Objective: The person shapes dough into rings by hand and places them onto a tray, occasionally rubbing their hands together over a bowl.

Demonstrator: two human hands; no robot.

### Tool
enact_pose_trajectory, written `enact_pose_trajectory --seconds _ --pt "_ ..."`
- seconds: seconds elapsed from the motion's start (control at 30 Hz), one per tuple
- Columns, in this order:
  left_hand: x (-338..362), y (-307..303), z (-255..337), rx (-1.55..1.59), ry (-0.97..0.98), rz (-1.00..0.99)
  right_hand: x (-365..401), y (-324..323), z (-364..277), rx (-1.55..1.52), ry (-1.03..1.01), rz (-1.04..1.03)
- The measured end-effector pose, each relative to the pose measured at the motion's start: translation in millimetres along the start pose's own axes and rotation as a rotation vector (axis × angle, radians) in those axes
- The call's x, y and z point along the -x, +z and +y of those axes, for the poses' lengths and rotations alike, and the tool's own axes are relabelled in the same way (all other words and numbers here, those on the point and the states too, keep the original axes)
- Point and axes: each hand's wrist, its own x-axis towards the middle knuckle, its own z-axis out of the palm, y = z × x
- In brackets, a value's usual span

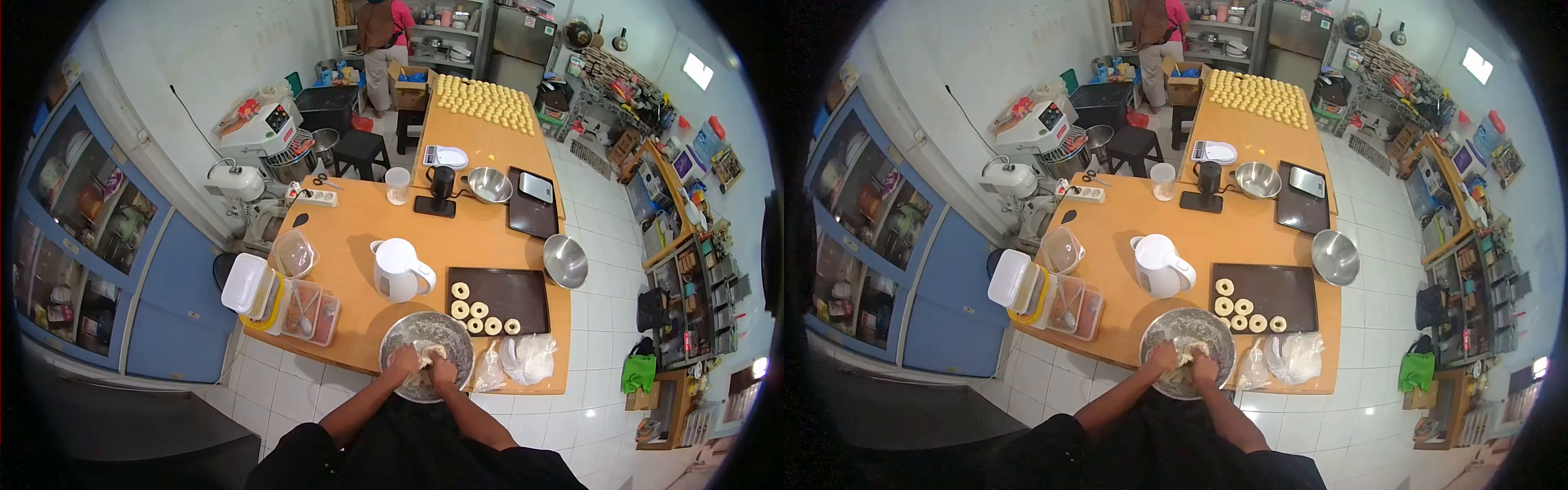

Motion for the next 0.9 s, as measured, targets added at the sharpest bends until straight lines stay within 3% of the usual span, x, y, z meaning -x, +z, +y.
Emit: enact_pose_trajectory --seconds 0.07,0.27,0.37,0.47,0.67,0.87,0.9 --pt "6 13 3 0.012 0.059 0.13 -5 14 4 0.005 0.014 0.034" --pt "38 -32 32 -0.136 0.247 -0.151 -1 2 -1 -0.019 -0.004 -0.003" --pt "55 -52 43 -0.011 0.061 -0.226 -3 2 -2 0.017 -0.002 -0.027" --pt "62 -69 47 -0.095 0.175 -0.16 -8 20 7 0.028 0.007 0.009" --pt "65 -96 47 0.014 0.128 -0.14 -14 35 15 0.042 0.044 -0.005" --pt "22 -14 11 0.082 0.142 0.178 -3 10 0 -0.016 0.008 0.036" --pt "22 -17 14 0.066 0.141 0.099 -3 9 1 -0.018 0.022 0.029"
